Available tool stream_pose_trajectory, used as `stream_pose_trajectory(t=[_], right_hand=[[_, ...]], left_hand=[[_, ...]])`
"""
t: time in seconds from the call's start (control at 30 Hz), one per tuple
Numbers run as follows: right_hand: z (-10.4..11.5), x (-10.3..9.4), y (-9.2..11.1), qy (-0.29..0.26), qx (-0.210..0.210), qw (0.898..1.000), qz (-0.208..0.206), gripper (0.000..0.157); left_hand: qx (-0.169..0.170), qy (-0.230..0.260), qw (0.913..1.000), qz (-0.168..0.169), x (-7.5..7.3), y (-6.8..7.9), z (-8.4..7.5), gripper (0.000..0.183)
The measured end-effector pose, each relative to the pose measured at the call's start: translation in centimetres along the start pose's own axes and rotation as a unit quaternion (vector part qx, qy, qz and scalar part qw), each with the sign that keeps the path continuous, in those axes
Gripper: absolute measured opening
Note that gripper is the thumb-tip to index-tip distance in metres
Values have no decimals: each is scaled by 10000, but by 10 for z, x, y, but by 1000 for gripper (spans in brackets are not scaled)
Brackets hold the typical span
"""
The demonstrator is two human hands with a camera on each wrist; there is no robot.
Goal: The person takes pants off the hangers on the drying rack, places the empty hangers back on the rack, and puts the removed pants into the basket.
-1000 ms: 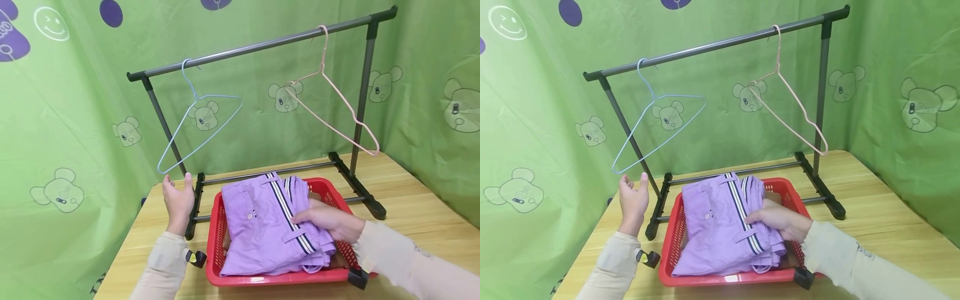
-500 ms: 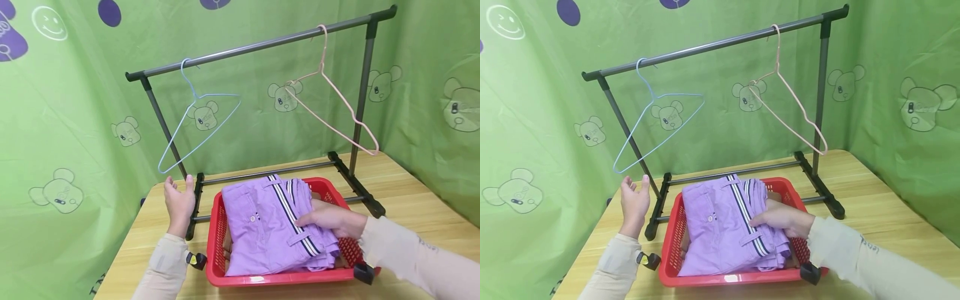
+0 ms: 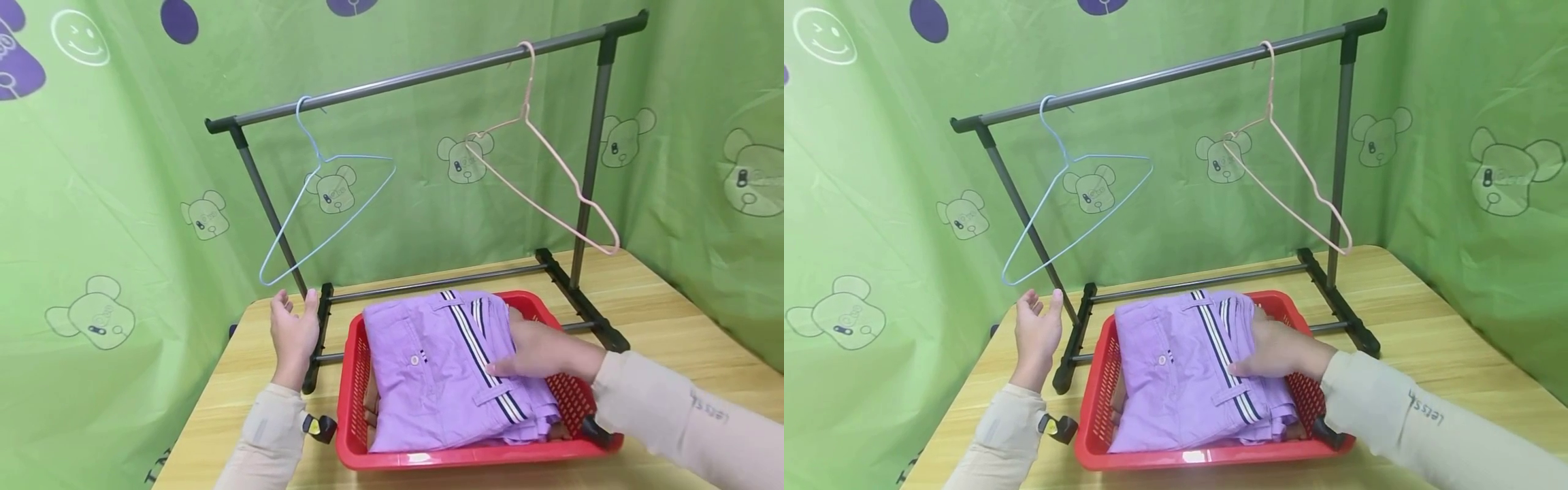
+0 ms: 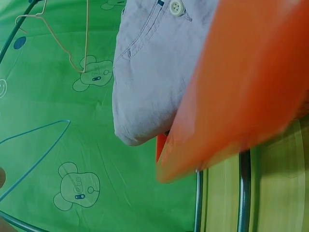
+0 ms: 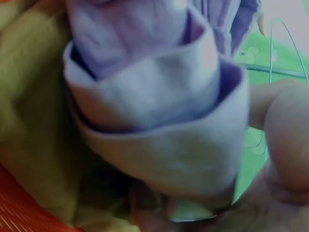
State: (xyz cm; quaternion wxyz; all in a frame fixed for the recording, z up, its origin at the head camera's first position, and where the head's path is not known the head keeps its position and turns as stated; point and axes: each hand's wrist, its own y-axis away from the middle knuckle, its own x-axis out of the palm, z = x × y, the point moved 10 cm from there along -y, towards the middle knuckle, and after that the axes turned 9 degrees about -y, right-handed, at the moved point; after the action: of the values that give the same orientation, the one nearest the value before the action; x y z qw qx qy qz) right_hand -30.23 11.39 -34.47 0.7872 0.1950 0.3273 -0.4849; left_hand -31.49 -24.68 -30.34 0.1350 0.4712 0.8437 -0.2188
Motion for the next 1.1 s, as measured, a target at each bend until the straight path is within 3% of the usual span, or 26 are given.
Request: stream_pose_trajectory(t=[0.07, 0.13, 0.33, 0.5, 1.1], right_hand=[[6, -2, 1, 577, -114, 9982, -125, 115], [14, -1, 1, 1033, -312, 9940, -166, 112], [29, 14, 0, 1870, -1028, 9765, 290, 74], [18, 24, -4, 1969, -859, 9739, 728, 65], [-2, 33, -13, 1506, -726, 9761, 1386, 65]], left_hand=[[20, 2, 10000, -21, -1, 0, 0, 68], [49, -16, 10000, -18, -1, 0, 0, 67], [-23, -81, 9999, 108, 1, 1, 4, 70], [-45, -51, 9999, 147, 3, 2, 7, 67], [-59, -159, 9986, 507, 13, 5, 11, 64]])
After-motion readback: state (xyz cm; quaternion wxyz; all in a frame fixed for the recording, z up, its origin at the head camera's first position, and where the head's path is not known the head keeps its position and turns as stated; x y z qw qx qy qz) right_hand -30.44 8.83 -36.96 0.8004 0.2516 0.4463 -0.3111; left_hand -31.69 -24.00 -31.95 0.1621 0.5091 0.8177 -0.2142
